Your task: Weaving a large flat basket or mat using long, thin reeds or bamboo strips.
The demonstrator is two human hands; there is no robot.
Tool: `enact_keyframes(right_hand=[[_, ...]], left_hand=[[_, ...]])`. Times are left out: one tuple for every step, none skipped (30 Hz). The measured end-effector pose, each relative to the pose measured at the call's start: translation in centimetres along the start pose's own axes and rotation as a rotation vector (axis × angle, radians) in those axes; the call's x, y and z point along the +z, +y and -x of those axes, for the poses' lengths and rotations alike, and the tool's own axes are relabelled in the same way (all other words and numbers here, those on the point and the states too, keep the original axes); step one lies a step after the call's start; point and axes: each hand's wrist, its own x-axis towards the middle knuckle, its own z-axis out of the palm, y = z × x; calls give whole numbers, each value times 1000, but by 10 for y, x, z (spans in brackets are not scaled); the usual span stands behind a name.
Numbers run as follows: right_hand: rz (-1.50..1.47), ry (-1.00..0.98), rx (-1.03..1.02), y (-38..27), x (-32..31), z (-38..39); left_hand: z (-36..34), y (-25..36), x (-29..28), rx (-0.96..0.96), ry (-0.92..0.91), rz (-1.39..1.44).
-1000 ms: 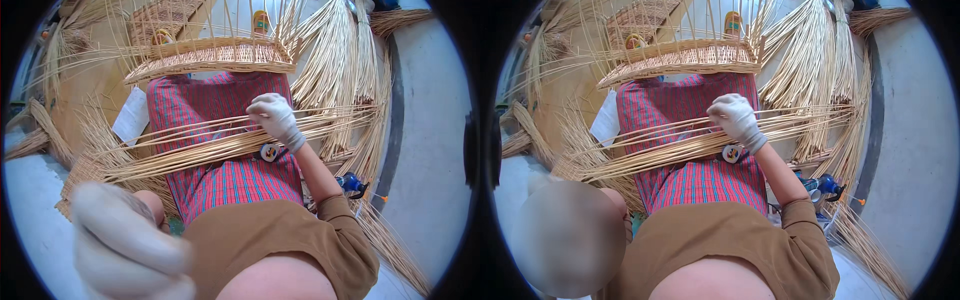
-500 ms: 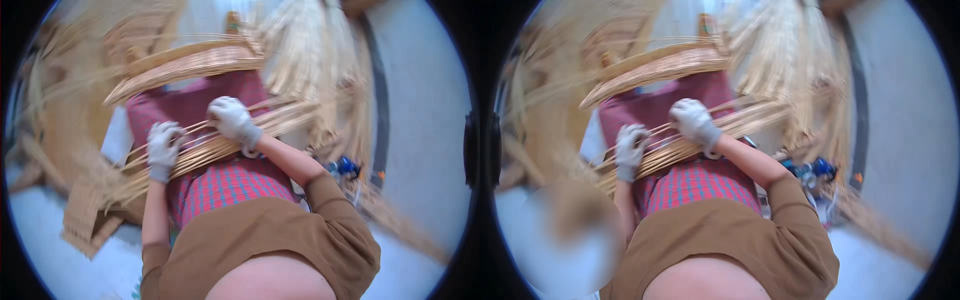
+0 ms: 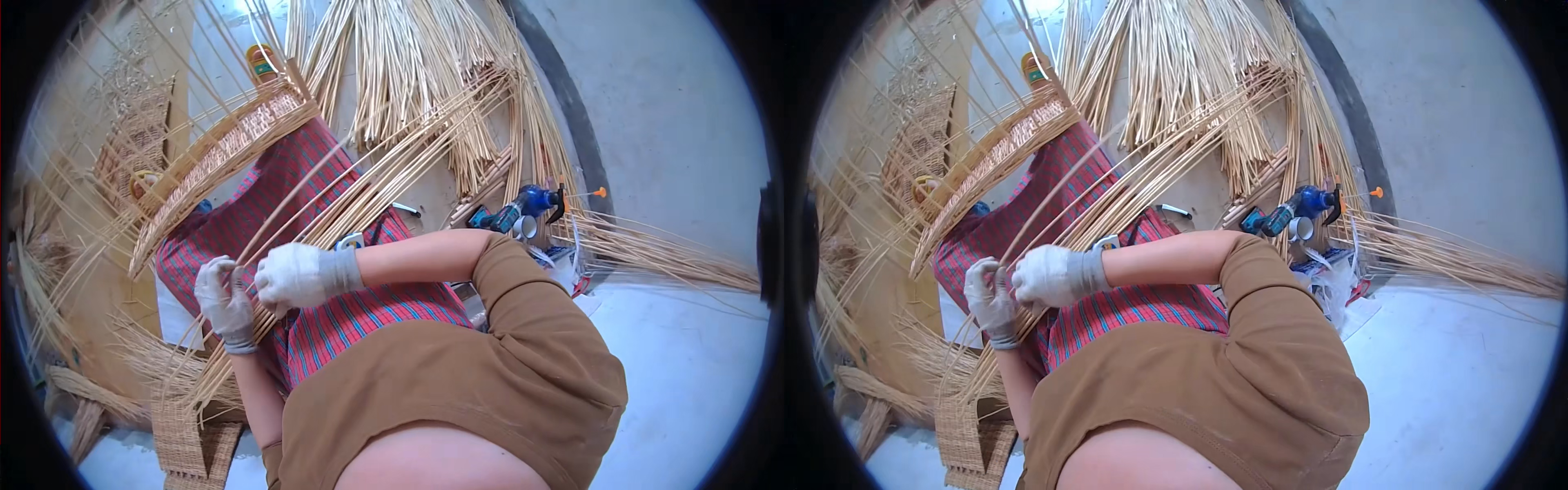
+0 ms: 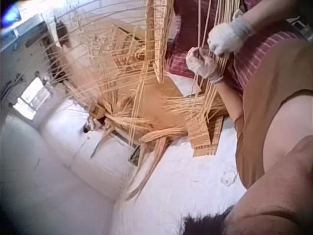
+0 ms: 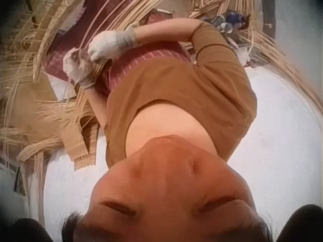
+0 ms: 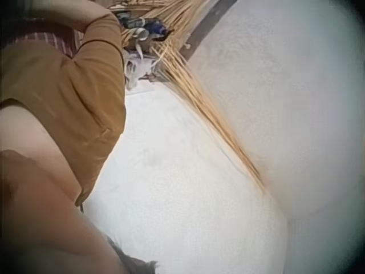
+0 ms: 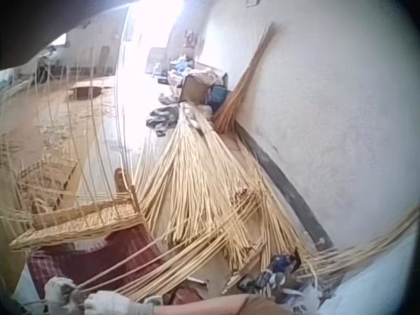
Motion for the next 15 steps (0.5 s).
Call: enact_keyframes(right_hand=[[-39, -37, 14, -2, 5, 0], [-78, -74, 30, -2, 11, 1], [-76, -82, 17, -3, 14, 0], [-75, -75, 29, -4, 17, -1], [-59, -118, 14, -4, 20, -1], [-43, -162, -3, -5, 21, -1], [-49, -186, -6, -5, 22, 0], [-47, -177, 2, -5, 22, 0], [-4, -178, -40, -8, 24, 1], [39, -179, -85, -9, 26, 1], [49, -188, -88, -11, 28, -1], [46, -181, -102, -12, 27, -4], [38, -219, -81, -13, 27, -5], [31, -258, -65, -14, 25, -6], [-32, -216, -37, -12, 25, -4]], left_hand=[[-1, 4, -2, -65, 46, 116], [-3, 6, -3, -57, 42, 118], [-5, 6, -3, -107, 16, 82], [-7, 4, -3, -157, -10, 47], [-8, -7, 2, -154, -11, 166], [-9, -10, 6, -146, -21, 169], [-11, -12, 9, -147, -10, 208], [-13, -14, 12, -148, 2, 245], [-11, -19, 14, -144, -5, 244], [-10, -23, 15, -215, -10, 291], [-9, -27, 14, -287, -13, 335], [-9, -27, 10, -260, -10, 309], [-8, -24, 6, -233, -5, 279], [-6, -27, 10, -191, 8, 247], [-8, -17, 9, -168, 18, 284]])
